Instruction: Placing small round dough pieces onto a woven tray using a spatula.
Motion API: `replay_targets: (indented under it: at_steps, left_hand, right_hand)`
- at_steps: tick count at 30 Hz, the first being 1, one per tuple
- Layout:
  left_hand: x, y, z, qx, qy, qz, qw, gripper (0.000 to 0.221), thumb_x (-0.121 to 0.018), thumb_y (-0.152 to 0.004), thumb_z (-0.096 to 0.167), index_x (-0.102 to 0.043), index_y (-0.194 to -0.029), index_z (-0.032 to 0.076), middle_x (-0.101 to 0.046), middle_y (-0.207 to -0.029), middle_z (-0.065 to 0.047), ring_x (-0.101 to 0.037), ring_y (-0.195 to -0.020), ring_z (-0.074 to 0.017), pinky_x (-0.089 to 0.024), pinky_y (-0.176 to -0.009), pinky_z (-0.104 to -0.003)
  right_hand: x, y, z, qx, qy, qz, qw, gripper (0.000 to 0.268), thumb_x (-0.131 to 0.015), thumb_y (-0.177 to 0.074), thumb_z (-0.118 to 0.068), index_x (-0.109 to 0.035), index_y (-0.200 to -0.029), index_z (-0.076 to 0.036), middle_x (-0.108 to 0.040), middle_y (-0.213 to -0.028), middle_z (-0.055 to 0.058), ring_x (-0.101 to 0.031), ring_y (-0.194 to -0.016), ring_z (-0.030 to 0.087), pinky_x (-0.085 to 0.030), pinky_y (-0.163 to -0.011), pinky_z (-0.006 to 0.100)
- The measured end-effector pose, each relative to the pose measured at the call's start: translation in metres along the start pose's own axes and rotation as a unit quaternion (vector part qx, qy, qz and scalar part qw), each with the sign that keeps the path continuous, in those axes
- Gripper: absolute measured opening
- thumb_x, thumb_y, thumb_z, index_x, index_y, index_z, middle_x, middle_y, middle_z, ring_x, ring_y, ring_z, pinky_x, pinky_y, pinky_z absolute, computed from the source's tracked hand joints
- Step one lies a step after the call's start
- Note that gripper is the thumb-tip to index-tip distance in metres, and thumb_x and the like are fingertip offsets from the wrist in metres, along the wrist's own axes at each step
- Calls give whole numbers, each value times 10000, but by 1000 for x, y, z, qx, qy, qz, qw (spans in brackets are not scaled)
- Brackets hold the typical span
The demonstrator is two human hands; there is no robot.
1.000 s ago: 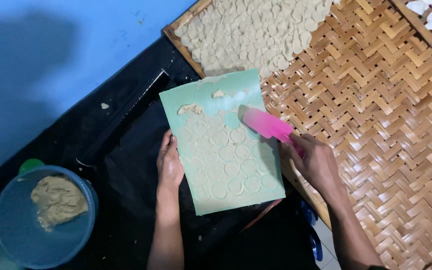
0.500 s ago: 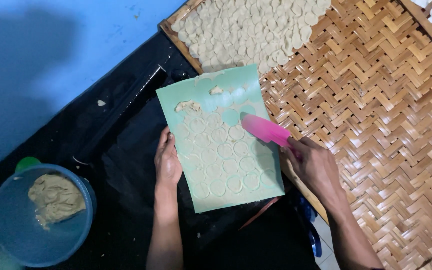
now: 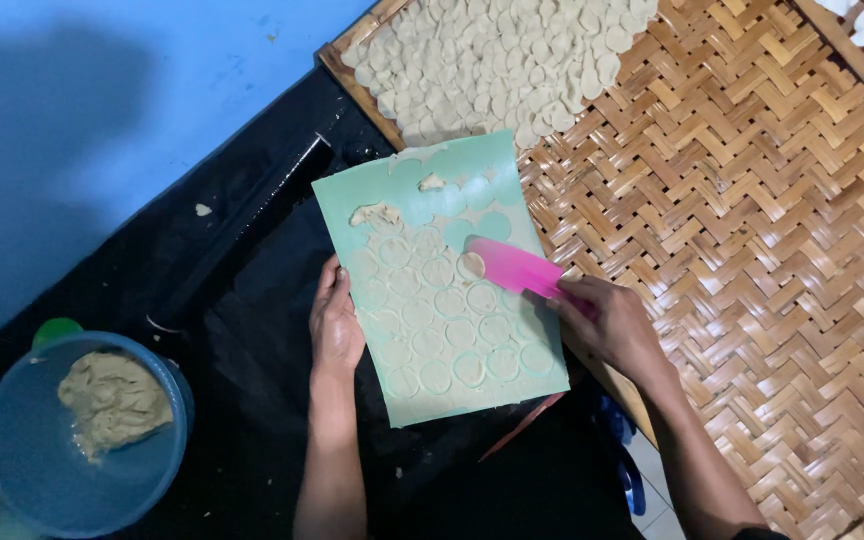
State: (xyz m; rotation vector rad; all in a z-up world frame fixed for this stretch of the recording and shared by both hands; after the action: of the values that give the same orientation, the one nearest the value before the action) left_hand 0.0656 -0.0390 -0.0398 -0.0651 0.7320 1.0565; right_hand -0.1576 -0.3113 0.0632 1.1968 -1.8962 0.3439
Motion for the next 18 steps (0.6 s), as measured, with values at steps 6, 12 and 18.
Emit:
replay_targets:
  at_steps: [6,12,18]
  left_hand:
    - [-2,2,1,2,14,1,1000,357,-459,-1097,162,-504,-1422,22,-594,-1399,-98,-544,-1307,-201,-414,-1131,-366]
    - [-2,1,0,13,7,6,1000,362,-446,-1091,164,-501,-1428,42,-591,-1400,-88,-545,-1303,-196,-406,-1129,-365]
    - [-3,3,0,38,15,25,999,357,-446,-1082,189,-503,-1409,59,-602,-1368,-107,-562,-1274,-214,-422,-1104,-383]
  right_hand:
    - [-21,1,40,-6,-111,-11,994,364,-760,-900,-308,-761,-1129,-25,-787,-1086,136,-750,-831,172,-583,-755,336]
    - [-16,-7,60,-94,-193,-33,976,371,-722,-935,-304,-788,-1177,-30,-792,-890,133,-643,-762,143,-532,-686,329]
    - [41,-52,117,-102,-90,229,964,405,-710,-996,-315,-729,-1231,15,-760,-914,193,-703,-768,197,-546,-716,342]
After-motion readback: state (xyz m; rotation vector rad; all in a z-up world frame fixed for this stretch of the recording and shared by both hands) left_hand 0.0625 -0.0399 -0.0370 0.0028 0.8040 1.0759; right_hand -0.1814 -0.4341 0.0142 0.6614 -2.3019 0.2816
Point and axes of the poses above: each hand's wrist, its own y-axis away from the middle knuckle, its own x-axis out of the back of the hand, z = x × y, the point moved 8 cm from there along -y, towards the middle knuckle
